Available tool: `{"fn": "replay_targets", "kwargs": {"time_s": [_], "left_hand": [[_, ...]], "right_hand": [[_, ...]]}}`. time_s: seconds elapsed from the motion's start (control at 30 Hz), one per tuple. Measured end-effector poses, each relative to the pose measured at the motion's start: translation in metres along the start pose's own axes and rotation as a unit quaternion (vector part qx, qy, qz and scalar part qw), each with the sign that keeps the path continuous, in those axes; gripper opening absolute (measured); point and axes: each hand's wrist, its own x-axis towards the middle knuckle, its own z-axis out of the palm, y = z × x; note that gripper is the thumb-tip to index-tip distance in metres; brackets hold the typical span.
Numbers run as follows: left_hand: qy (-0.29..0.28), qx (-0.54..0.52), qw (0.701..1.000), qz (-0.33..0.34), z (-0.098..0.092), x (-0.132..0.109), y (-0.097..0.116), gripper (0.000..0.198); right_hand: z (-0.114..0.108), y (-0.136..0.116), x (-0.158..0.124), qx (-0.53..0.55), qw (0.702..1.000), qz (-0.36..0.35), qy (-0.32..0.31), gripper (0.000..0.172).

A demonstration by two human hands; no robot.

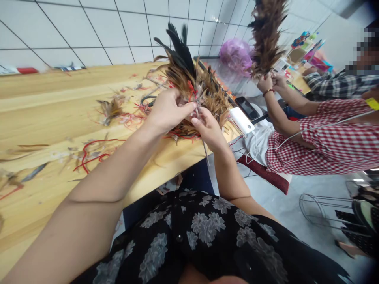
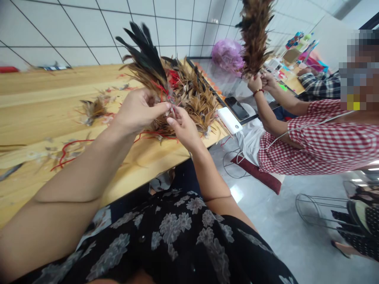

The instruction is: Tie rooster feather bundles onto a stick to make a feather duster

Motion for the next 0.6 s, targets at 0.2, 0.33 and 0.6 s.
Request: {"fn": "replay_targets", "kwargs": {"time_s": [0.2, 0.33, 0.6], "left_hand": [[-0.008, -0.103, 0.995, 0.005, 0.0, -0.001, -0.001, 0.021], [-0.044, -0.089, 0.995, -0.018, -0.009, 0.004, -0.005, 0.024], [-0.102, -0.174, 0.979, -0.017, -0.012, 0.001, 0.0, 0.026]], "right_hand": [[0.013, -0.005, 0.004, 0.023, 0.998, 0.048, 0.024, 0.029], [0.01, -0.014, 0.002, 0.117, 0.988, 0.098, -0.012, 0.037], [0.008, -0.024, -0.004, 0.176, 0.96, 0.203, -0.08, 0.048]]}}
